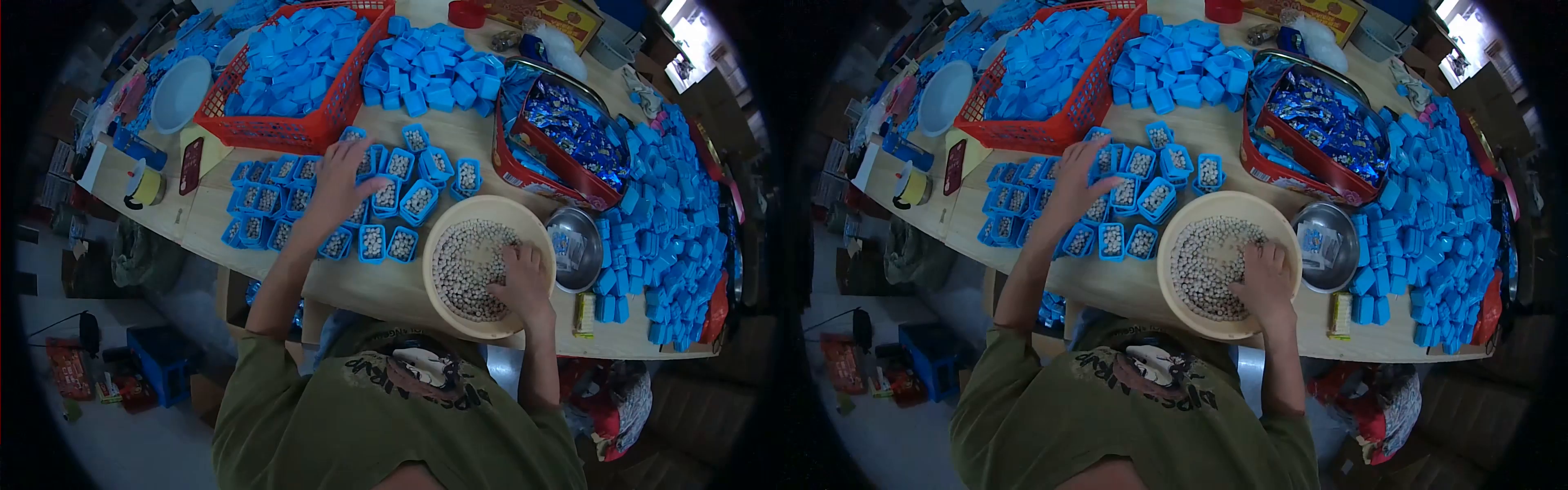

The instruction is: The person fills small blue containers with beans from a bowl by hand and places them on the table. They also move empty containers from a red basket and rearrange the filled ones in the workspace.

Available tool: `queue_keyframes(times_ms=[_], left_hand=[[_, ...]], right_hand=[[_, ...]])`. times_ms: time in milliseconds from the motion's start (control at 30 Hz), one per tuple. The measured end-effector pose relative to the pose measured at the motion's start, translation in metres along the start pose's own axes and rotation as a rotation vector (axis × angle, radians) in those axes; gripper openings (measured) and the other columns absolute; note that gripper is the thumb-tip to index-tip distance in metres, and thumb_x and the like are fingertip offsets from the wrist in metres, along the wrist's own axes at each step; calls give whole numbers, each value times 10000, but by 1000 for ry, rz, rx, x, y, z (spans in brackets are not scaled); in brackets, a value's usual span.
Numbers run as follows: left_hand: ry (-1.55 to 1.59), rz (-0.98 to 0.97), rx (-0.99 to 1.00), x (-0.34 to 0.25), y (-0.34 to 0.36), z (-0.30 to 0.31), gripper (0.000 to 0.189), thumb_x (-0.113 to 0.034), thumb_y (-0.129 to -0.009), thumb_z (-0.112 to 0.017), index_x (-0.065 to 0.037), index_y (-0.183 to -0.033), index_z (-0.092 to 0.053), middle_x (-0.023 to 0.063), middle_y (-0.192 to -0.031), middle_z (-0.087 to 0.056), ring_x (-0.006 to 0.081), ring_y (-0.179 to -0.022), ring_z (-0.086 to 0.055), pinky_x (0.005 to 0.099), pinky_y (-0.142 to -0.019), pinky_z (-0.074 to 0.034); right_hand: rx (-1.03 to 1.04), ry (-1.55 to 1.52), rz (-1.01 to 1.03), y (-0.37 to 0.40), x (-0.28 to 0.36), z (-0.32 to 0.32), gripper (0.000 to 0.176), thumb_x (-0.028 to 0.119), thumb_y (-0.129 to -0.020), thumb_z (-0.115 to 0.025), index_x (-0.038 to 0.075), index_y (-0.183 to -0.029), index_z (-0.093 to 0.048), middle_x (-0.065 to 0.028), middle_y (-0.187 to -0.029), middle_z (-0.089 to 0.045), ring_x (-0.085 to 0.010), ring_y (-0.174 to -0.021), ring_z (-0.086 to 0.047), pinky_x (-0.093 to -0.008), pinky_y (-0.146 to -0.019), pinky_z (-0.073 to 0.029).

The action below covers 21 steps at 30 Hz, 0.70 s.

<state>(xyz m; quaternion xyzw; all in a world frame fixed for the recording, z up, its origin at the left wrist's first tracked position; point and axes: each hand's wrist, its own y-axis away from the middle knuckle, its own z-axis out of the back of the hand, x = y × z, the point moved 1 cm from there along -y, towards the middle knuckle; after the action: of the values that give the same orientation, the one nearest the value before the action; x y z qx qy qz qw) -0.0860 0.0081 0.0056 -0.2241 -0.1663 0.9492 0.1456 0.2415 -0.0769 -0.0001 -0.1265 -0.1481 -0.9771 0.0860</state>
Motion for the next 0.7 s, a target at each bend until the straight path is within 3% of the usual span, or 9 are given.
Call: queue_keyframes(times_ms=[133, 200, 300, 333, 400, 433, 500, 633, 700], left_hand=[[179, 23, 2, 37, -77, -11, 673, -259, -760, -768, -34, -1314, -459, 167, -1263, -501, 309, -1132, -528, 424, -911, -452], [-17, 146, 29, 52, -114, -29, 628, -238, -774, -754, -21, -1293, -474, 189, -1249, -495, 358, -1102, -541, 447, -898, -467], [-232, 86, 24, 84, -154, -63, 578, -228, -779, -742, -17, -1257, -496, 213, -1244, -480, 419, -1061, -543, 460, -902, -470], [-228, 73, 19, 86, -165, -73, 578, -228, -779, -742, -17, -1257, -496, 213, -1244, -480, 419, -1061, -543, 460, -902, -470], [-239, 354, 197, 94, -180, -90, 532, -241, -769, -746, -15, -1189, -511, 223, -1231, -464, 455, -1023, -544, 463, -902, -477], [-236, 349, 197, 96, -184, -97, 532, -241, -769, -746, -15, -1189, -511, 223, -1231, -464, 455, -1023, -544, 463, -902, -477], [-13, 383, 58, 102, -188, -108, 460, -241, -768, -745, 13, -1090, -538, 318, -1229, -433, 480, -1053, -534, 463, -893, -486], [21, 203, -25, 108, -183, -113, 339, -224, -756, -750, 10, -925, -572, 274, -1085, -529, 434, -959, -573, 462, -824, -495], [14, 100, -82, 104, -181, -105, 270, -191, -755, -746, 9, -821, -576, 222, -909, -573, 386, -850, -583, 454, -737, -485]], right_hand=[[97, -114, 52, -7, -1, -11, 753, 212, -652, -797, 48, -1294, -439, -236, -1294, -387, -425, -1230, -359, -490, -1037, -340], [105, -181, 92, -9, -1, -19, 748, 199, -656, -795, 54, -1297, -438, -245, -1301, -379, -433, -1239, -351, -491, -1045, -333], [154, -255, 183, -9, 5, -17, 715, 143, -663, -770, 57, -1291, -441, -254, -1305, -382, -448, -1236, -362, -491, -1028, -363], [200, -258, 241, -8, 8, -15, 687, 100, -666, -748, 55, -1281, -446, -254, -1303, -392, -455, -1224, -381, -490, -1003, -401], [246, -277, 239, -11, 8, -21, 641, 82, -671, -733, 69, -1257, -473, -252, -1276, -411, -453, -1185, -423, -482, -977, -421], [304, -299, 244, -13, 9, -24, 597, 63, -676, -717, 82, -1232, -501, -250, -1250, -430, -452, -1145, -466, -475, -950, -442], [341, -304, 250, -17, 11, -27, 560, 44, -659, -703, 74, -1189, -527, -230, -1220, -461, -420, -1137, -483, -445, -956, -431], [463, -284, 309, -22, 14, -31, 459, 8, -670, -669, 52, -1115, -569, -192, -1135, -533, -368, -1078, -539, -406, -923, -441], [447, -310, 339, -22, 10, -30, 436, 2, -685, -655, 51, -1111, -573, -189, -1119, -541, -363, -1071, -542, -407, -906, -445]])
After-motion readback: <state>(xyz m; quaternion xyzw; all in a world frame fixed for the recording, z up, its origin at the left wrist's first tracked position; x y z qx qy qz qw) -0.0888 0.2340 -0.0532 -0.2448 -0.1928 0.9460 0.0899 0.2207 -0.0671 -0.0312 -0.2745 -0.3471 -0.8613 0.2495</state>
